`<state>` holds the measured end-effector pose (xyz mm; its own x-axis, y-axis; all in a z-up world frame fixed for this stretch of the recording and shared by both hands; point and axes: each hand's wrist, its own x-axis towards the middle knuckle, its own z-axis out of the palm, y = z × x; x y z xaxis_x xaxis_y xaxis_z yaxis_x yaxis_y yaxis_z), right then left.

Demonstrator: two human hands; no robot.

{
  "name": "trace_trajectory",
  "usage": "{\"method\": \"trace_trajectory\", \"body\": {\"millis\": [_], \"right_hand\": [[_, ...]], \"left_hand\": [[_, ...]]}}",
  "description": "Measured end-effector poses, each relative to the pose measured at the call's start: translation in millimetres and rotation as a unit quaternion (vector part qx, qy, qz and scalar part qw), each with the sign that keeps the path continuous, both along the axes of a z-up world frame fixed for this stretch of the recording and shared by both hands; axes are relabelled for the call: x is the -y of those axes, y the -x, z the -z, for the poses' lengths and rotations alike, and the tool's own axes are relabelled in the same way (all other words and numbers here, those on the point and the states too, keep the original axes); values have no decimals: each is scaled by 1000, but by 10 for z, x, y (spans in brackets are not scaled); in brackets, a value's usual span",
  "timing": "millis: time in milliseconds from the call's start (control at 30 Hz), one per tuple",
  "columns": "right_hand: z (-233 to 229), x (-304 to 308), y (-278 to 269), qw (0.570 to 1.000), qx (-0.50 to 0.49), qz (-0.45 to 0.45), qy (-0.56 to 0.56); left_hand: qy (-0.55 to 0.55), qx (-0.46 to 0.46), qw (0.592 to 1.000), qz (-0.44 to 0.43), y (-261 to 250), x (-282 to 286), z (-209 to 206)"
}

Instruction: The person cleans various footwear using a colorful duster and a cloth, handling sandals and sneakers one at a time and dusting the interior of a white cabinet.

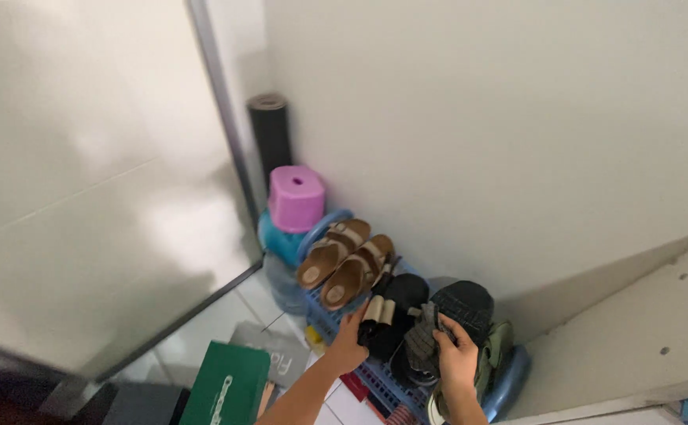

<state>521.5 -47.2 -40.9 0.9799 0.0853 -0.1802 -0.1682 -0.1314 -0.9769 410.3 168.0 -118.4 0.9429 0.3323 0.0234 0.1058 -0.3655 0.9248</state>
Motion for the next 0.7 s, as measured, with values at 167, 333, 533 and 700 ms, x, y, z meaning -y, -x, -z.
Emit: {"method": "trace_trajectory", "body": {"millis": [167,333,533,700], "right_hand": [[-101,60,-191,993,-22,99,-63],[-158,86,-202,982,-53,173,-55],[-232,118,124,972,6,221,-80],[-545,259,502,917,179,342,104]], "left_hand": [[-90,-123,986,73,-629,-87,-496],[-195,-288,924,159,-948,-123,-803],[-210,-456,853,143,-1144,413,-1623],[-164,106,975,106,-987,1110,-2108]]}}
